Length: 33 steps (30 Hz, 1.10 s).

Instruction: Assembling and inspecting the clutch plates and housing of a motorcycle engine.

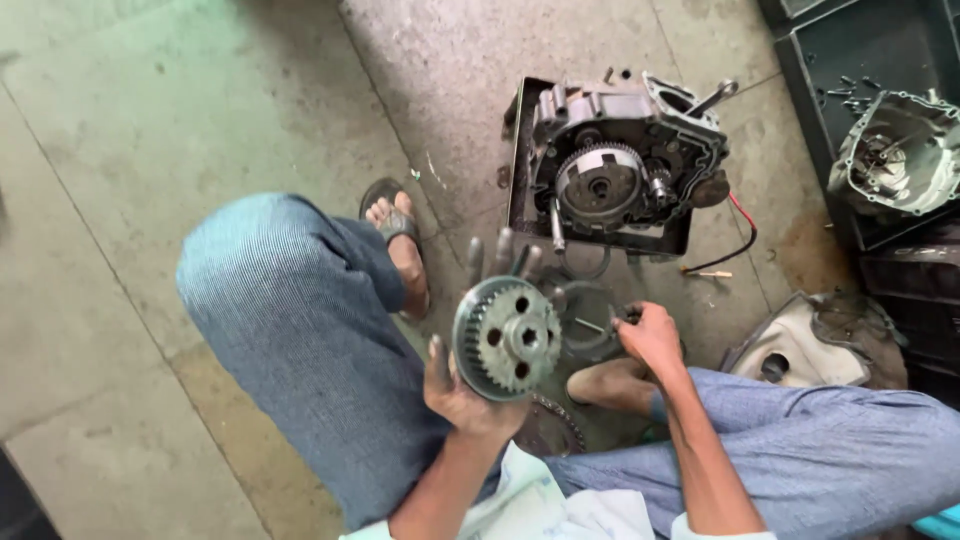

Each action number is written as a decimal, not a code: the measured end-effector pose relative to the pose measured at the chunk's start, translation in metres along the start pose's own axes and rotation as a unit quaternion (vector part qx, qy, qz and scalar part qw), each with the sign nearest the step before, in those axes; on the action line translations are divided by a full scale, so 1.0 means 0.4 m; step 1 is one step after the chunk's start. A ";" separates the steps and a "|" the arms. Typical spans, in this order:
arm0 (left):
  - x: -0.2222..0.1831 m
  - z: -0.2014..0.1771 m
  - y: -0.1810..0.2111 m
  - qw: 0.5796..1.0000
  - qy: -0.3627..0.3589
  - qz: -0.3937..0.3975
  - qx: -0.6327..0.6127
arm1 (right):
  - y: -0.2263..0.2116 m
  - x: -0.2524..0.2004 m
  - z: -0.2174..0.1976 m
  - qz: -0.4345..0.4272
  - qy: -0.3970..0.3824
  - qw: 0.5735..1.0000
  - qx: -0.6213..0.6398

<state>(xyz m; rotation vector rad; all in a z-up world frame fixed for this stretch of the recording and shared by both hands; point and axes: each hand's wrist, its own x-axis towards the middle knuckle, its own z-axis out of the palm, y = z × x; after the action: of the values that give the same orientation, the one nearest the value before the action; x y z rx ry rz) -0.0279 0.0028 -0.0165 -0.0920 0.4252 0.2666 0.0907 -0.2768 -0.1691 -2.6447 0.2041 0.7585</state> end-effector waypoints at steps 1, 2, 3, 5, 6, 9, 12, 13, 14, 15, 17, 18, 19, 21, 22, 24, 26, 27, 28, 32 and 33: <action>-0.020 -0.008 0.008 1.000 0.004 0.011 -0.001 | -0.012 -0.040 -0.020 -0.010 -0.016 0.997 0.072; -0.036 -0.015 0.011 1.000 0.010 0.013 -0.004 | 0.011 -0.080 -0.030 -0.008 -0.022 0.997 0.067; -0.026 -0.016 0.018 1.000 0.002 0.022 -0.002 | 0.018 -0.092 -0.044 -0.023 -0.048 0.976 0.213; -0.020 -0.021 0.025 0.999 -0.005 0.038 -0.001 | -0.016 -0.158 -0.103 -0.041 -0.080 0.932 0.351; -0.023 -0.027 0.024 0.999 0.026 0.038 -0.003 | -0.054 -0.210 -0.149 -0.014 -0.108 0.892 0.439; 0.003 0.049 0.014 1.000 -0.013 0.022 0.014 | -0.139 -0.306 -0.280 -0.020 -0.122 0.827 0.548; 0.013 0.129 -0.010 0.993 -0.106 0.004 0.059 | -0.186 -0.360 -0.331 -0.054 -0.130 0.810 0.569; 0.014 0.150 -0.014 0.987 -0.139 -0.002 0.085 | -0.203 -0.371 -0.333 -0.060 -0.144 0.809 0.567; 0.014 0.149 -0.021 0.986 -0.141 -0.004 0.085 | -0.216 -0.370 -0.325 -0.061 -0.142 0.809 0.568; 0.008 0.146 -0.023 0.983 -0.157 -0.019 0.092 | -0.229 -0.372 -0.310 -0.059 -0.170 0.809 0.559; 0.005 0.149 -0.025 0.980 -0.171 -0.033 0.100 | -0.244 -0.367 -0.287 -0.057 -0.200 0.809 0.550; 0.007 0.154 -0.023 0.979 -0.173 -0.045 0.097 | -0.246 -0.360 -0.279 -0.058 -0.215 0.804 0.551; 0.003 0.156 -0.024 0.980 -0.169 -0.054 0.092 | -0.246 -0.356 -0.271 -0.056 -0.235 0.800 0.549; 0.000 0.152 -0.020 0.980 -0.167 -0.058 0.089 | -0.265 -0.364 -0.276 -0.057 -0.226 0.826 0.513; 0.002 0.153 -0.019 0.979 -0.170 -0.067 0.086 | -0.276 -0.366 -0.280 -0.061 -0.211 0.850 0.480; 0.000 0.148 -0.018 0.978 -0.178 -0.067 0.089 | -0.280 -0.360 -0.285 -0.057 -0.203 0.868 0.449; 0.003 0.145 -0.018 0.975 -0.189 -0.072 0.091 | -0.288 -0.355 -0.295 -0.053 -0.190 0.886 0.419; 0.002 0.143 -0.016 0.975 -0.190 -0.078 0.087 | -0.293 -0.354 -0.301 -0.060 -0.185 0.887 0.418; 0.002 0.142 -0.015 0.974 -0.192 -0.084 0.084 | -0.298 -0.354 -0.308 -0.067 -0.180 0.888 0.417; -0.003 0.150 -0.009 0.974 -0.190 -0.094 0.076 | -0.297 -0.339 -0.322 -0.079 -0.169 0.897 0.402; -0.003 0.154 -0.008 0.973 -0.194 -0.098 0.071 | -0.291 -0.336 -0.321 -0.075 -0.169 0.900 0.395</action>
<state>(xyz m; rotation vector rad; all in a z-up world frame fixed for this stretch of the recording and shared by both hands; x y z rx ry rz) -0.0038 0.0084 0.0400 0.0594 0.0443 0.0543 0.0667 -0.2166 0.0403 -1.7144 0.1624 0.8401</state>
